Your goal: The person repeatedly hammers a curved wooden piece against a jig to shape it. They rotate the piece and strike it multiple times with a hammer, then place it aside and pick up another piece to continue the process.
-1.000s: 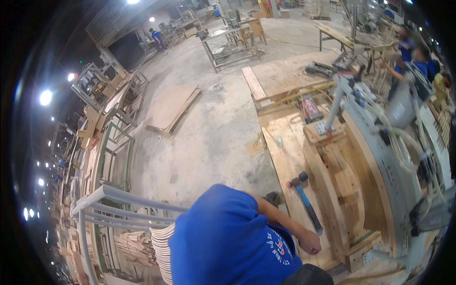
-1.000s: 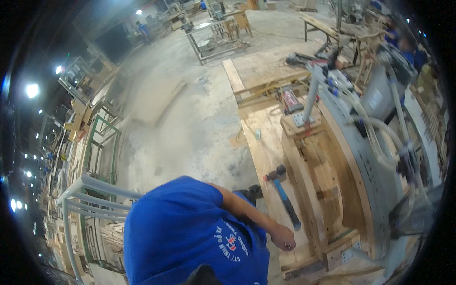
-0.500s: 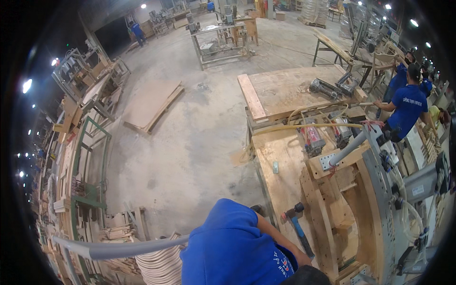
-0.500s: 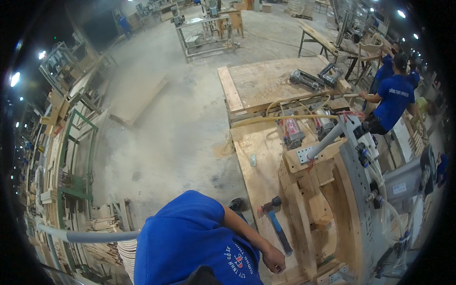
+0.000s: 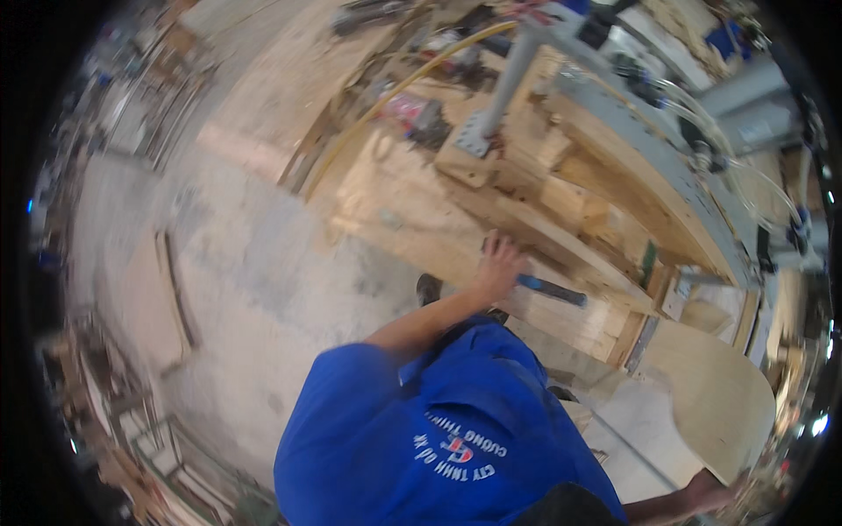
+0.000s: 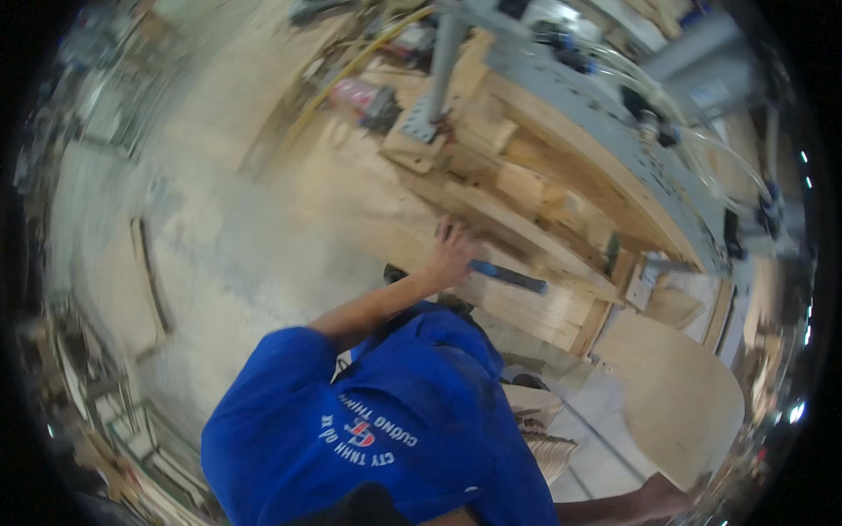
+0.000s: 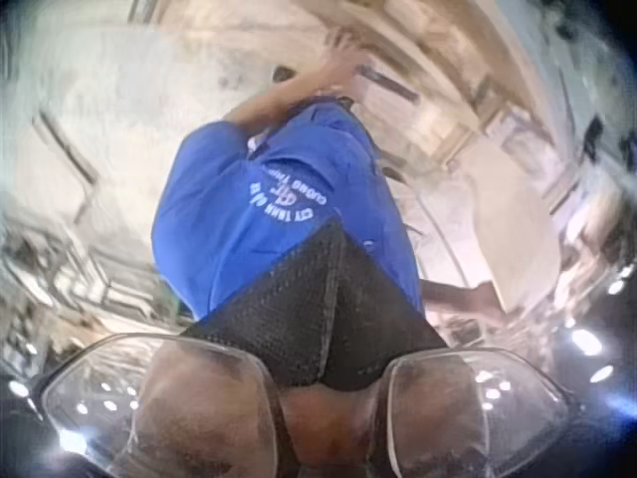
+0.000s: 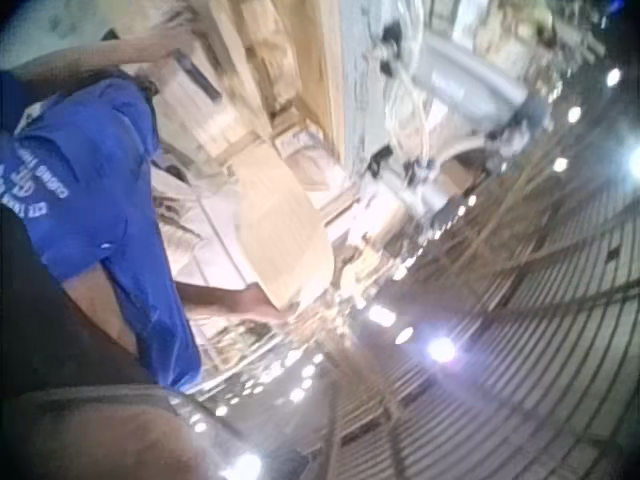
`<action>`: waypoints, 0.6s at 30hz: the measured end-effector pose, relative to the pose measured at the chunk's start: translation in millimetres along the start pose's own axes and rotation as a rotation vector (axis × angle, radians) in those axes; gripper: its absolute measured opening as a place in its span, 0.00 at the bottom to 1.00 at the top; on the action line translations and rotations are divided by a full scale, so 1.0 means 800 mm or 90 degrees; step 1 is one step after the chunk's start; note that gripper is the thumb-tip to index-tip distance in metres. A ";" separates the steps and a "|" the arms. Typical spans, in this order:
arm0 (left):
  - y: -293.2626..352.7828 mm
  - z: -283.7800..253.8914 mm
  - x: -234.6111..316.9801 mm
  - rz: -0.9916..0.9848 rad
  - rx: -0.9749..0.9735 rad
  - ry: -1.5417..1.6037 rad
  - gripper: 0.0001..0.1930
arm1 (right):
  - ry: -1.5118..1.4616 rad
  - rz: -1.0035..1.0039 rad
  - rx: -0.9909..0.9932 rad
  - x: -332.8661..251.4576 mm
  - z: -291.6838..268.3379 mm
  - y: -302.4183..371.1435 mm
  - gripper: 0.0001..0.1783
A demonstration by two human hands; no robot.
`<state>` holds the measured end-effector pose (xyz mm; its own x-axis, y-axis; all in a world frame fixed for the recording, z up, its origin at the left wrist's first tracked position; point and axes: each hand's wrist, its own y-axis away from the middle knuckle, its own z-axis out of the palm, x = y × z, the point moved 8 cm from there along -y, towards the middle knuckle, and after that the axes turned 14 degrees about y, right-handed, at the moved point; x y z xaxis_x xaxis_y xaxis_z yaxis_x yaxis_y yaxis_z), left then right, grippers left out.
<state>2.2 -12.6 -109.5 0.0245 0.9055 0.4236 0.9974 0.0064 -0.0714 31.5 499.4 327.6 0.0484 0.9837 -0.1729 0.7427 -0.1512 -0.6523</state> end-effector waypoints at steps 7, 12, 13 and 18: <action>0.022 0.015 -0.026 0.083 -0.076 0.064 0.21 | -0.253 0.244 -0.089 -0.061 0.079 0.086 0.37; 0.034 -0.003 -0.007 0.167 0.044 0.119 0.22 | -0.796 0.670 -0.262 -0.127 0.184 0.159 0.32; 0.036 -0.003 -0.005 0.160 0.028 0.076 0.24 | -0.809 0.679 -0.294 -0.142 0.203 0.169 0.32; 0.033 -0.018 0.014 0.144 -0.077 0.123 0.29 | -0.851 0.746 -0.474 -0.193 0.261 0.240 0.25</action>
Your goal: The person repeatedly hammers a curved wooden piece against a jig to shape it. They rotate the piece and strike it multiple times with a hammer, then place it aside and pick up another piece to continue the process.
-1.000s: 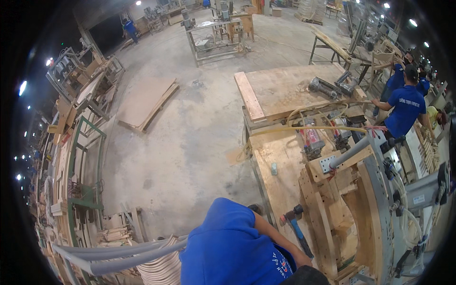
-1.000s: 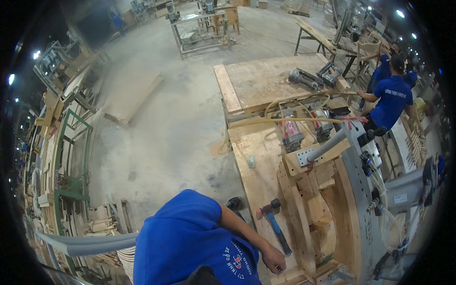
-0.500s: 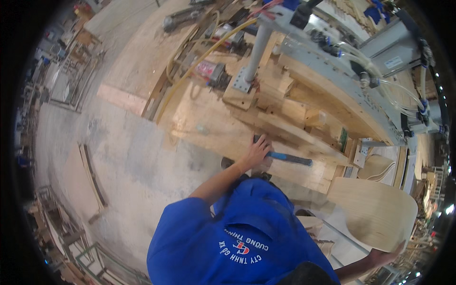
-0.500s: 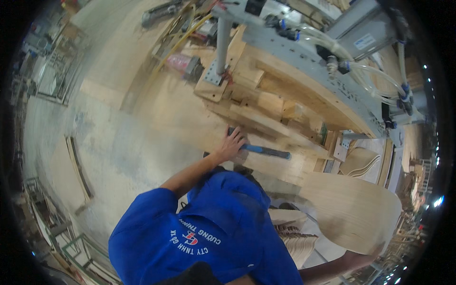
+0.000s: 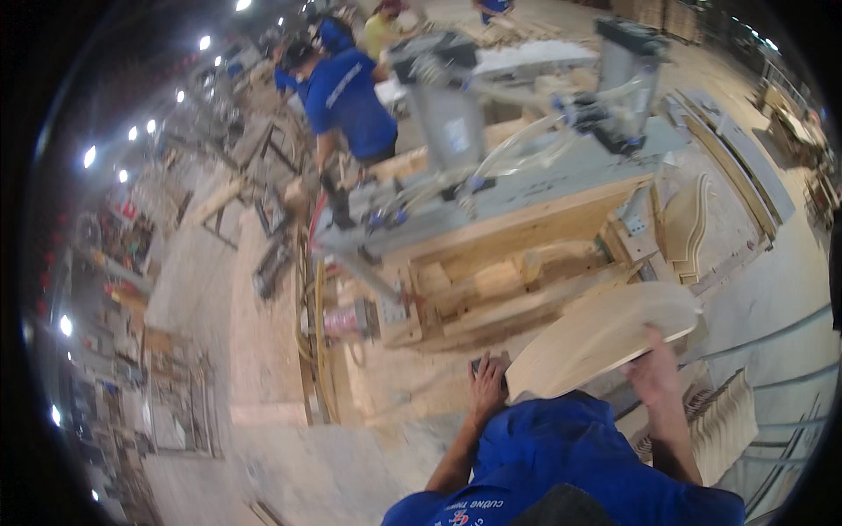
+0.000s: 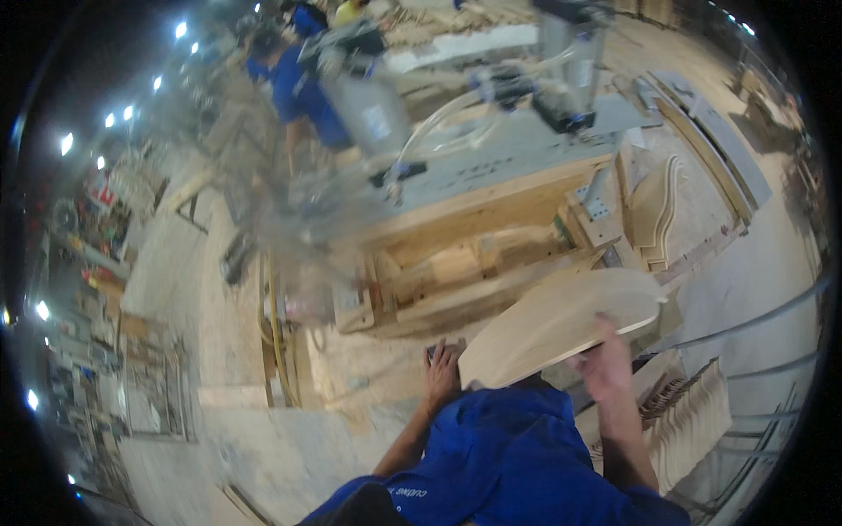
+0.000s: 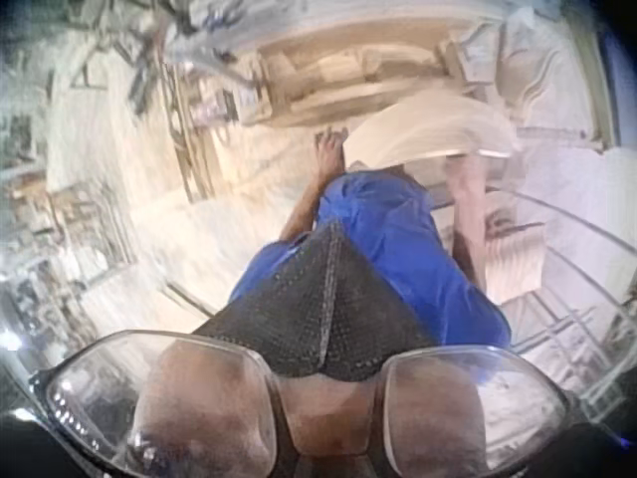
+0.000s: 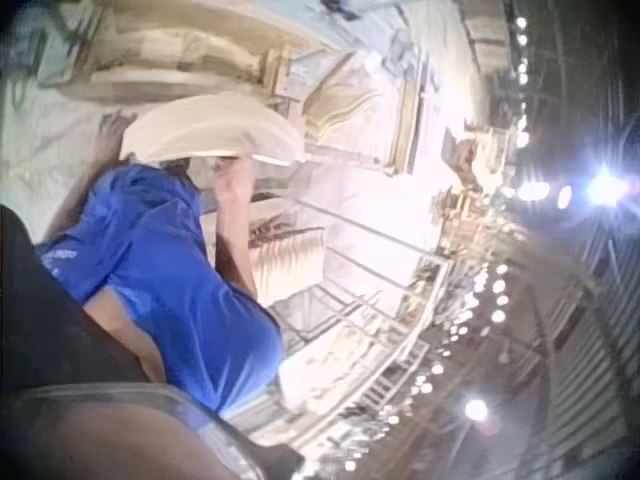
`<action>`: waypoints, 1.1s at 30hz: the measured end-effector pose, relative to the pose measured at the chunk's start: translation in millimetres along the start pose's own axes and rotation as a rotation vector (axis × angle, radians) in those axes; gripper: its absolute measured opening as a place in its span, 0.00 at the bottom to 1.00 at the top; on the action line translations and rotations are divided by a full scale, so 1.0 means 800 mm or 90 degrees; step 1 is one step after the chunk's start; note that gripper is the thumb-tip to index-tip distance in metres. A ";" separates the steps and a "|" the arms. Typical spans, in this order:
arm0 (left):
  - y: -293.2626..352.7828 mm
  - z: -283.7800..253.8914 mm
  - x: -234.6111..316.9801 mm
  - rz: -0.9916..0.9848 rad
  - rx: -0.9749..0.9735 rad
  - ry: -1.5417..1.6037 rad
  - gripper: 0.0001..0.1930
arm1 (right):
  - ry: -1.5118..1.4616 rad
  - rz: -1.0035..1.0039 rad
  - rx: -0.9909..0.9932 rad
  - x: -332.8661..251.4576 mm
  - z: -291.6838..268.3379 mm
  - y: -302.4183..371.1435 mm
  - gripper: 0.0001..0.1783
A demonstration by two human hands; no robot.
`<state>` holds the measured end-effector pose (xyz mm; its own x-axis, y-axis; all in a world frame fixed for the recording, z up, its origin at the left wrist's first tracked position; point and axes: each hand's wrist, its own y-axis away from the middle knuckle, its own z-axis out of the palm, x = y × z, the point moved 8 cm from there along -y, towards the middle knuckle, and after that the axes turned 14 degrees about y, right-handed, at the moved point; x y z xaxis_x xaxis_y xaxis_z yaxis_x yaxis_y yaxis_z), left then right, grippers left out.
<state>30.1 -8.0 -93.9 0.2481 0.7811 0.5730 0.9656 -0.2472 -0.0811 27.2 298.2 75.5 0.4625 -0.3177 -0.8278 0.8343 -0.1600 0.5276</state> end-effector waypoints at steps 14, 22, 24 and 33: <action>0.032 -0.019 0.038 -0.052 -0.082 0.122 0.17 | -0.218 0.147 -0.104 0.087 0.075 -0.129 0.15; 0.032 -0.025 0.021 -0.280 -0.042 0.182 0.19 | -0.274 0.276 -0.050 0.140 0.092 -0.186 0.15; 0.016 -0.041 0.045 -0.104 0.058 0.103 0.18 | -0.271 0.262 -0.086 0.143 0.103 -0.197 0.15; -0.001 -0.023 0.023 -0.278 0.031 0.158 0.16 | -0.194 0.283 -0.098 0.158 0.112 -0.221 0.23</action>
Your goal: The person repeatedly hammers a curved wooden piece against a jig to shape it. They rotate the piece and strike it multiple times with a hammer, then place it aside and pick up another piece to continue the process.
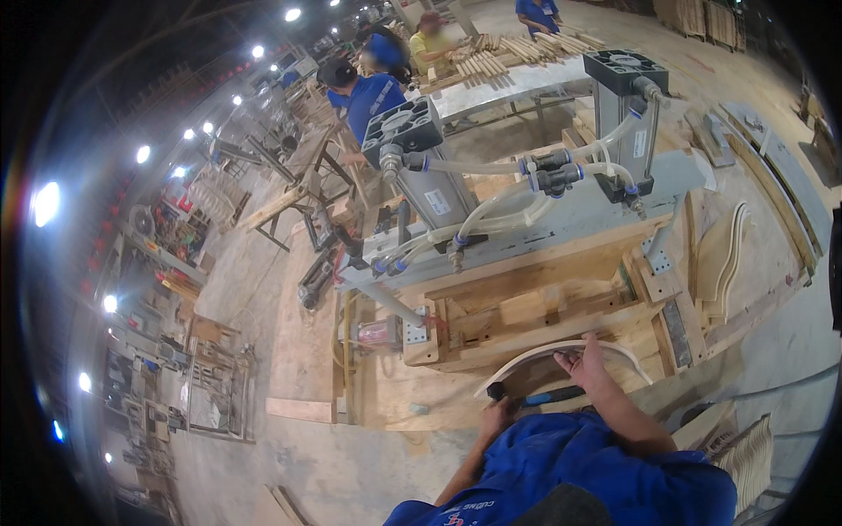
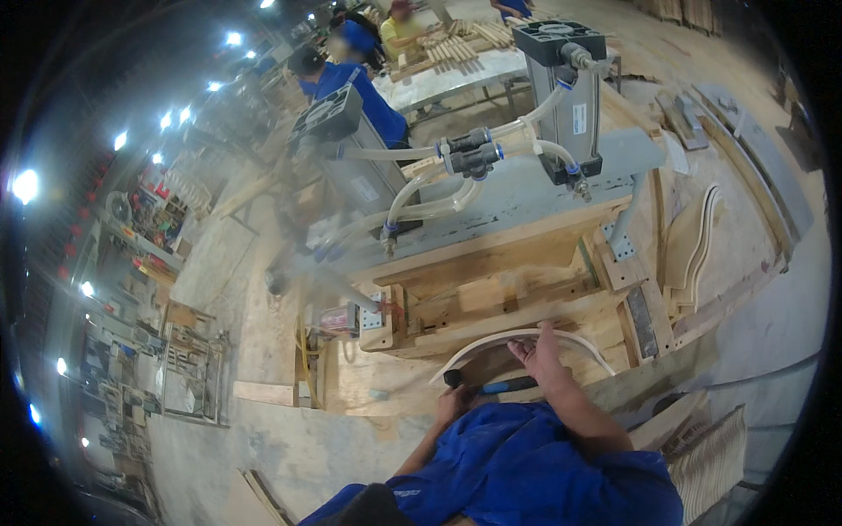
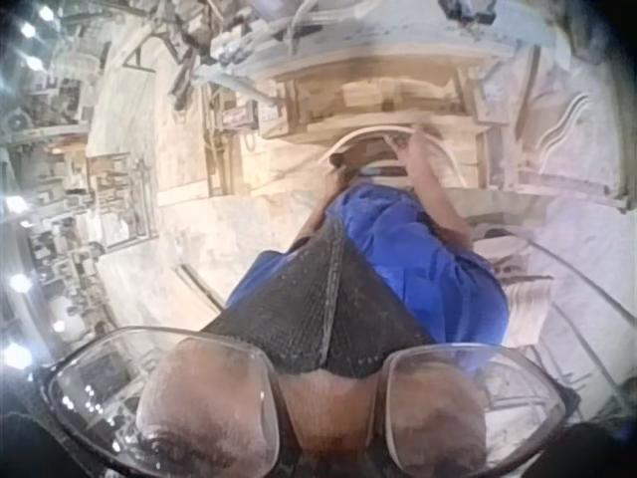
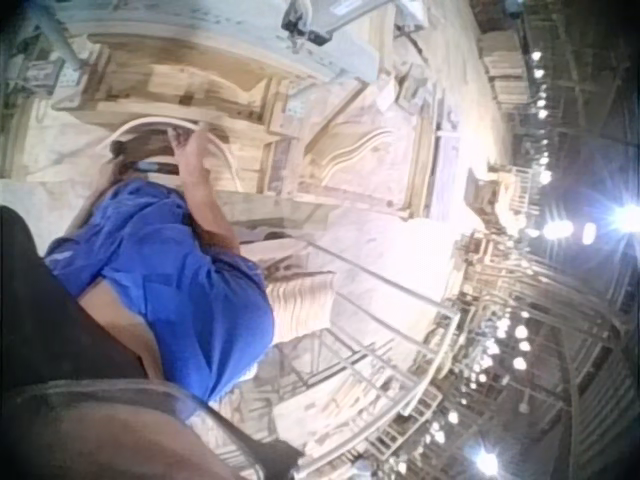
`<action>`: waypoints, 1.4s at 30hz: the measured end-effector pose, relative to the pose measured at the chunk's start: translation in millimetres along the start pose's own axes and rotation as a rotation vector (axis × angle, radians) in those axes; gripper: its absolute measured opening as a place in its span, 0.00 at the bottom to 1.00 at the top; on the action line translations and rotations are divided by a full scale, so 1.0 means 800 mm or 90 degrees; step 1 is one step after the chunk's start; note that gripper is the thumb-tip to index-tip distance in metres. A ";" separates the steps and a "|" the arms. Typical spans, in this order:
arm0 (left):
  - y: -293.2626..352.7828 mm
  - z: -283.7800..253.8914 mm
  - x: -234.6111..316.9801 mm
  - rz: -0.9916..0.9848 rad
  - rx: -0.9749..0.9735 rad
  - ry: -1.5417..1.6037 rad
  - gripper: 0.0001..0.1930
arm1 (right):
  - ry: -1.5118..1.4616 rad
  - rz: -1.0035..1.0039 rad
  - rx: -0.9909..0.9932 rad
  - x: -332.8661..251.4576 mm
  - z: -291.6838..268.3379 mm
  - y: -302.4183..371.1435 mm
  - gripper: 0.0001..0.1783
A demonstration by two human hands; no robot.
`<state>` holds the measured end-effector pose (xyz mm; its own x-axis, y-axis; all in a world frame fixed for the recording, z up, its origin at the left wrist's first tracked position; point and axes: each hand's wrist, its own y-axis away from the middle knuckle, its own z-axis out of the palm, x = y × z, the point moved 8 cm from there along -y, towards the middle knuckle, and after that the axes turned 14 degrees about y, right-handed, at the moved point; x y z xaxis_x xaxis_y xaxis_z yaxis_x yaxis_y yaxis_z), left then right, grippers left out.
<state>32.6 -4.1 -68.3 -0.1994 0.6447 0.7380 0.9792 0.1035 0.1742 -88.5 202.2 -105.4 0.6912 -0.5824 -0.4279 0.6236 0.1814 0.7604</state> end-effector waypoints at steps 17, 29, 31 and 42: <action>0.000 -0.008 -0.010 0.036 0.054 0.011 0.17 | 0.161 0.010 -0.005 -0.004 0.003 0.026 0.34; 0.002 -0.009 -0.015 0.046 0.054 0.001 0.16 | 0.131 0.010 0.001 0.004 0.004 0.016 0.35; 0.002 -0.005 -0.021 0.015 0.027 -0.016 0.18 | 0.134 0.013 -0.009 0.005 0.004 0.015 0.35; 0.002 -0.003 -0.027 0.053 0.045 -0.017 0.19 | 0.111 0.044 0.036 0.007 -0.008 0.011 0.34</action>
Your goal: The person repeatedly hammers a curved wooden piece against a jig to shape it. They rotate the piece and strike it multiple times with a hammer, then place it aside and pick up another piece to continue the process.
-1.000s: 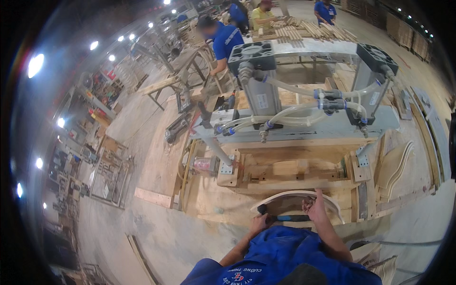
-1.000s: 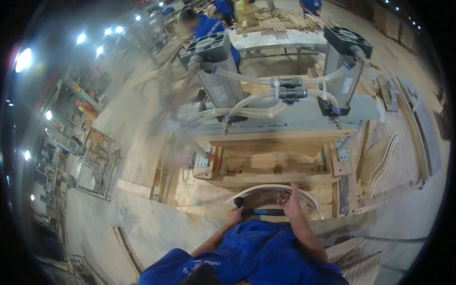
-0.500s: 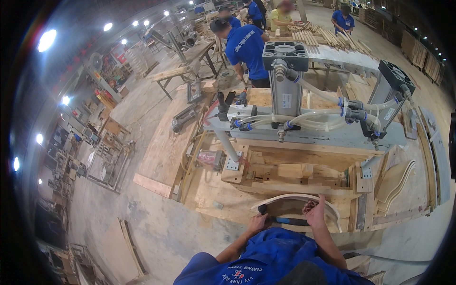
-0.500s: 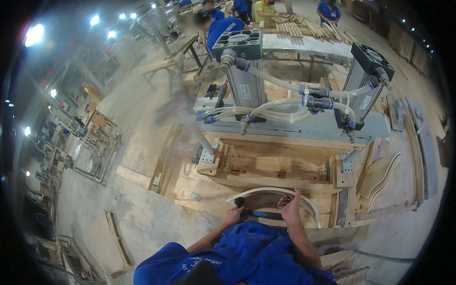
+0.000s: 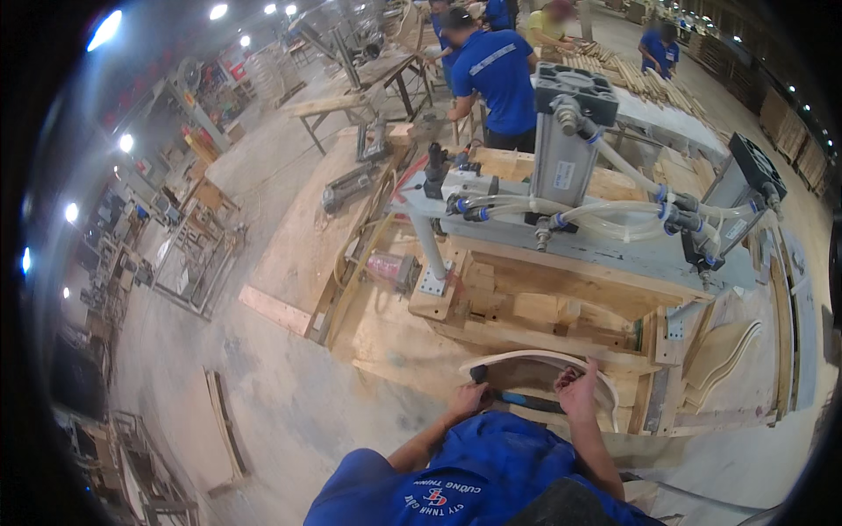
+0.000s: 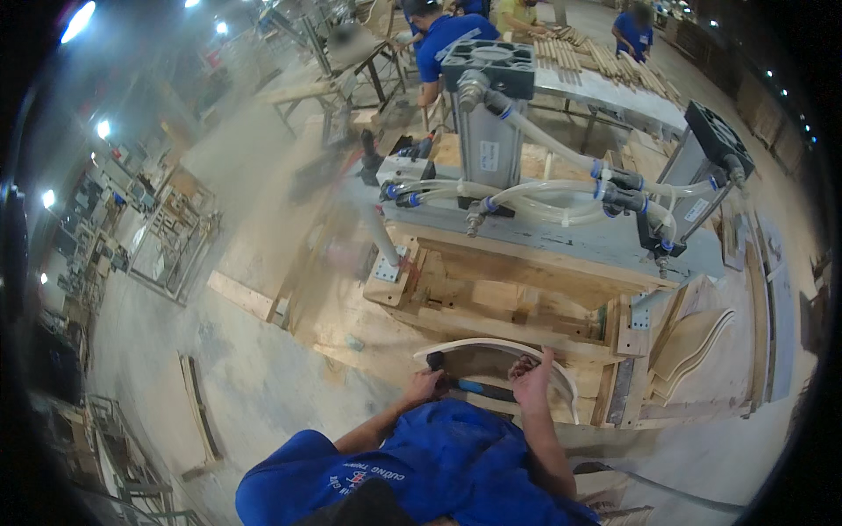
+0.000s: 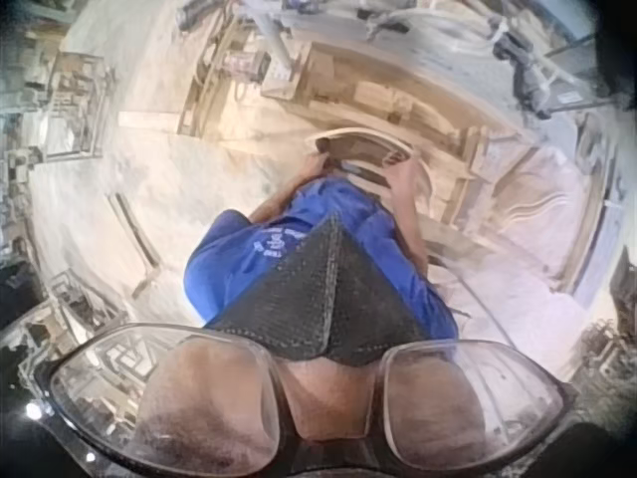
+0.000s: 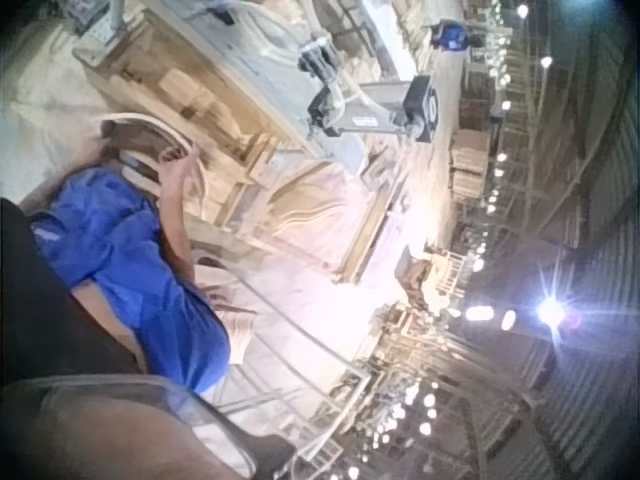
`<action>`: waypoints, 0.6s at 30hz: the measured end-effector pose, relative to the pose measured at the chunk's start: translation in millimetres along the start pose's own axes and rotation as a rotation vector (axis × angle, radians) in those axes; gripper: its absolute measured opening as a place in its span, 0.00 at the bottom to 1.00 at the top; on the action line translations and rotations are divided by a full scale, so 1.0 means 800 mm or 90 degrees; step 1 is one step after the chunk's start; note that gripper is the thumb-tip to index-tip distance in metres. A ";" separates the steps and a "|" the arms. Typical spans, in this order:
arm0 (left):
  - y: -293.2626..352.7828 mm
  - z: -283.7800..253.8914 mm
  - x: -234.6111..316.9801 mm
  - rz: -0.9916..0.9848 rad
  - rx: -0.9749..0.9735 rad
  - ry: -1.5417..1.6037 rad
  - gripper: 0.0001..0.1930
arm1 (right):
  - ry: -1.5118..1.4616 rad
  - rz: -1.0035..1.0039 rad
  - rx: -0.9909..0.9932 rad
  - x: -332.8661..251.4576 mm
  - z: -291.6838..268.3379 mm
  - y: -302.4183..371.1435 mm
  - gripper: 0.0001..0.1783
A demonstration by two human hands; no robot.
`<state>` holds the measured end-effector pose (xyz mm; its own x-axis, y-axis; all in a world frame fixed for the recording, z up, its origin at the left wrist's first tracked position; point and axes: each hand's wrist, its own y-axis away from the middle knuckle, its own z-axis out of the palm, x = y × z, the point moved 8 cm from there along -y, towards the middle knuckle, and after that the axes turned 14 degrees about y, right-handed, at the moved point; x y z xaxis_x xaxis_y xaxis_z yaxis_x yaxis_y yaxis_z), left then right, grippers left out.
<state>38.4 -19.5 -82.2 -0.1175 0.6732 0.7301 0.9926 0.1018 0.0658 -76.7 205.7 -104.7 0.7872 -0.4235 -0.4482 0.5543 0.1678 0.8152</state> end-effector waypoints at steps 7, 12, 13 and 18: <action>0.002 0.013 -0.021 -0.052 -0.037 0.001 0.15 | 0.023 -0.020 -0.045 -0.002 0.009 0.001 0.33; 0.004 0.005 -0.017 0.002 0.017 0.021 0.12 | 0.031 -0.037 0.002 -0.005 0.005 0.002 0.31; 0.004 0.009 -0.021 -0.020 -0.012 0.007 0.11 | 0.030 -0.036 -0.049 -0.005 0.013 0.003 0.31; 0.005 0.001 -0.014 0.038 0.030 0.037 0.12 | 0.051 -0.049 -0.013 -0.005 0.008 0.004 0.32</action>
<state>43.9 -26.1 -90.3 -0.0555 0.6359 0.7698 0.9952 0.0979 -0.0091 -79.9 202.6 -98.1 0.7603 -0.3636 -0.5383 0.6194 0.1562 0.7694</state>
